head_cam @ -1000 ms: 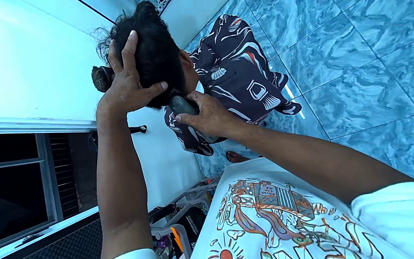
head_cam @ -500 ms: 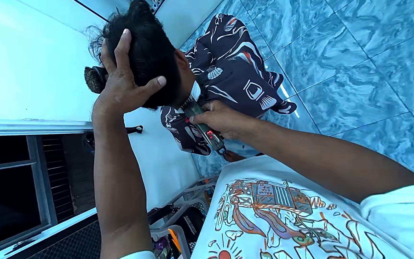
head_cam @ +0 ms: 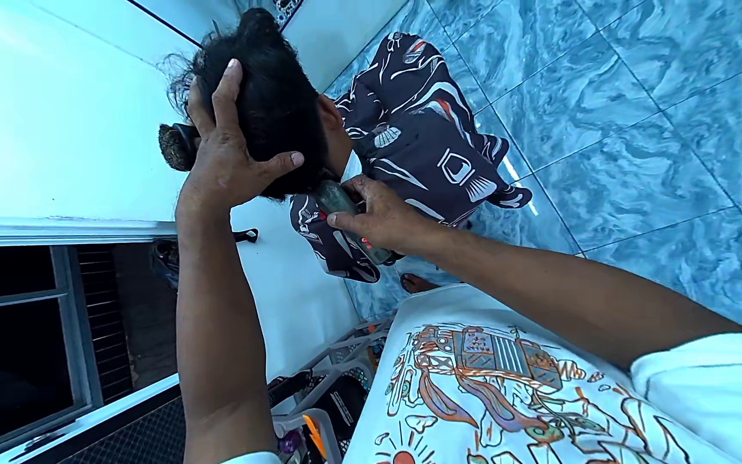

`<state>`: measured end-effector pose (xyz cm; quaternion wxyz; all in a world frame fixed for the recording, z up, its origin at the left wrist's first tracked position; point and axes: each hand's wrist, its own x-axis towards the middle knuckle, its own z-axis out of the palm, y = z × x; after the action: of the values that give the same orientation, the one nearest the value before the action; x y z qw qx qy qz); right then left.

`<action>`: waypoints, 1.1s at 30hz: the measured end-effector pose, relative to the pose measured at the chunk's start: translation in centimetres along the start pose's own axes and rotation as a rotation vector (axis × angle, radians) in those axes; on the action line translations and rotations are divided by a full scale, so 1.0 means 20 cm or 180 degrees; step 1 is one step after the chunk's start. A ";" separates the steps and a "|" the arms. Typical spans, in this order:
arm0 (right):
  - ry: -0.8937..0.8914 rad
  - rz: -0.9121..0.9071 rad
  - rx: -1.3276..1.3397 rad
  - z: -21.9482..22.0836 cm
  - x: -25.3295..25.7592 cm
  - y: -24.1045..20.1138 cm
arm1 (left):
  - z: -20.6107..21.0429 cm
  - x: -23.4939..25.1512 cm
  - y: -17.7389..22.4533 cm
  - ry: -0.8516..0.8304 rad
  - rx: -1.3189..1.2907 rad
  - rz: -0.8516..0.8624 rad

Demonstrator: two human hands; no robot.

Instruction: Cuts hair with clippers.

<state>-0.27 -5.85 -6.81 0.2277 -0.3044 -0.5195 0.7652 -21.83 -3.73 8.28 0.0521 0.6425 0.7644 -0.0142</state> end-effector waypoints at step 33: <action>-0.0752 0.0960 0.0412 -0.32 0.09 -0.13 | 0.02 -0.05 -0.02 0.0117 0.0035 0.0074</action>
<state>3.03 0.51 -6.53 0.0671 -0.2717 -0.4409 0.8528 -22.07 -4.76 8.02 0.0346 0.6518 0.7576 -0.0061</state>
